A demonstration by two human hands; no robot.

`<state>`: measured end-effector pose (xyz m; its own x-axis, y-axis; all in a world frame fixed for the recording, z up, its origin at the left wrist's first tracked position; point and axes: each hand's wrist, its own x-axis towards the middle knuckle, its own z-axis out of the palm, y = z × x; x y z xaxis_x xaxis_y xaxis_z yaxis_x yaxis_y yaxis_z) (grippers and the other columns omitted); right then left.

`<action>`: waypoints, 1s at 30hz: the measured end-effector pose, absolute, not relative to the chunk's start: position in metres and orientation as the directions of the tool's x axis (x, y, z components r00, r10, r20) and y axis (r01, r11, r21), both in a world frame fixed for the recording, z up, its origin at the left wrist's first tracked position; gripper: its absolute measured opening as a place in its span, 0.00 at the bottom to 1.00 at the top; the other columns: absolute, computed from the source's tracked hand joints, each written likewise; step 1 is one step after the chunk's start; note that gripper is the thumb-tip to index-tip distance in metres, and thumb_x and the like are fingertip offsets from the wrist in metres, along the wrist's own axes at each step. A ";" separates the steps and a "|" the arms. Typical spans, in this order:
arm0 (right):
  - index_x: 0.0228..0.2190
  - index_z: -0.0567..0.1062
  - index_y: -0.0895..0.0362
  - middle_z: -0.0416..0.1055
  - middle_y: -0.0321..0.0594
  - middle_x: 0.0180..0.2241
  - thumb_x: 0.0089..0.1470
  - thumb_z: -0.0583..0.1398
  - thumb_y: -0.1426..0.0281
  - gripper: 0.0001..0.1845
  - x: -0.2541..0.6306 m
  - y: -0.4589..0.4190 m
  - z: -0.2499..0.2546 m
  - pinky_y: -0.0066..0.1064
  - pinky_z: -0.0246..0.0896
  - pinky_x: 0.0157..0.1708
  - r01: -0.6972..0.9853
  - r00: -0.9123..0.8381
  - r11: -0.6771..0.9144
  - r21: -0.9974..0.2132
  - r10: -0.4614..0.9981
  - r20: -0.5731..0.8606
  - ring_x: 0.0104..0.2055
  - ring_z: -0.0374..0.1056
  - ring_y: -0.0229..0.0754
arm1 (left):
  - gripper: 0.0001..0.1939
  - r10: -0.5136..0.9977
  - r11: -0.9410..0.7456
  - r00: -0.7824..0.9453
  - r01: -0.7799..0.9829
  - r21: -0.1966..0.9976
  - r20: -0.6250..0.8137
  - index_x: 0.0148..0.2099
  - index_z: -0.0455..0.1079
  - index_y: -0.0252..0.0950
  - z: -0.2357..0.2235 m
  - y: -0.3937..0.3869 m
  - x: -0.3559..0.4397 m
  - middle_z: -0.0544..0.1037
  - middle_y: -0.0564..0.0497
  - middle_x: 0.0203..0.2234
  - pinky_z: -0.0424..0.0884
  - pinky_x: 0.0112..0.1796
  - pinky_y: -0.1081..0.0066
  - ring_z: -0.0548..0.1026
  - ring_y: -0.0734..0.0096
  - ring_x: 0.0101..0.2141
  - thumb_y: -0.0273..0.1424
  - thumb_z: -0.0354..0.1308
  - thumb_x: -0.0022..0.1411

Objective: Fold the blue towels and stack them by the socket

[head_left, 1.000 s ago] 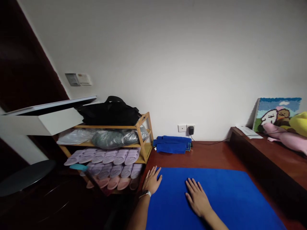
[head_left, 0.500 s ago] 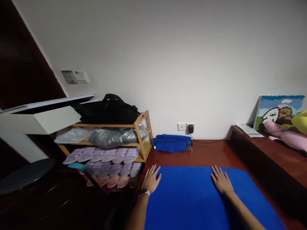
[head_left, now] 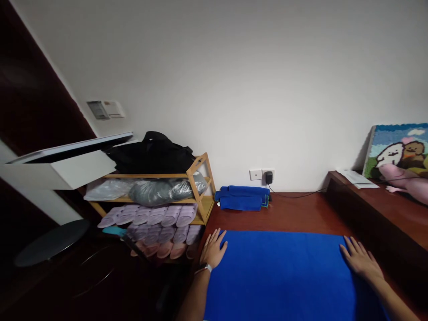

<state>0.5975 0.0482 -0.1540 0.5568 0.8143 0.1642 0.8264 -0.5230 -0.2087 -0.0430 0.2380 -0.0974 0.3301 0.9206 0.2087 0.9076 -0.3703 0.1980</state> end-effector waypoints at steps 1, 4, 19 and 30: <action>0.61 0.75 0.45 0.59 0.49 0.71 0.53 0.41 0.47 0.44 0.596 0.050 -0.144 0.55 0.48 0.67 0.810 0.572 -0.545 -0.218 0.815 0.088 0.73 0.52 0.56 | 0.27 0.922 -0.368 0.330 0.909 0.198 0.202 0.72 0.62 0.46 -0.096 0.237 -0.042 0.63 0.46 0.72 0.53 0.70 0.52 0.58 0.60 0.71 0.39 0.49 0.74; 0.63 0.74 0.49 0.59 0.52 0.71 0.55 0.42 0.48 0.43 0.578 0.060 -0.113 0.59 0.51 0.66 0.737 0.646 -0.645 -0.202 0.760 -0.073 0.73 0.53 0.62 | 0.27 0.926 -0.363 0.328 0.912 0.194 0.189 0.72 0.62 0.47 -0.094 0.234 -0.041 0.62 0.48 0.72 0.52 0.70 0.52 0.57 0.60 0.72 0.39 0.49 0.74; 0.72 0.55 0.52 0.47 0.41 0.75 0.69 0.42 0.50 0.38 0.205 0.144 -0.065 0.52 0.33 0.74 0.931 -0.072 0.066 -0.359 0.997 -0.003 0.77 0.40 0.50 | 0.28 0.920 -0.368 0.323 0.907 0.207 0.222 0.72 0.62 0.47 -0.099 0.233 -0.041 0.62 0.49 0.73 0.52 0.70 0.51 0.57 0.60 0.72 0.41 0.49 0.73; 0.74 0.50 0.54 0.45 0.39 0.76 0.66 0.40 0.52 0.41 0.457 0.094 -0.115 0.51 0.37 0.74 0.921 0.373 -0.376 -0.102 0.927 -0.047 0.77 0.39 0.50 | 0.28 0.914 -0.381 0.334 0.901 0.207 0.229 0.72 0.63 0.45 -0.100 0.238 -0.042 0.63 0.46 0.72 0.53 0.70 0.51 0.59 0.58 0.71 0.39 0.50 0.73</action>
<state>0.4565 0.0937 -0.1147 0.3731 0.9266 -0.0466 0.9211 -0.3759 -0.1016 -0.0419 0.2379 -0.0996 0.3338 0.9144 0.2291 0.9012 -0.3808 0.2069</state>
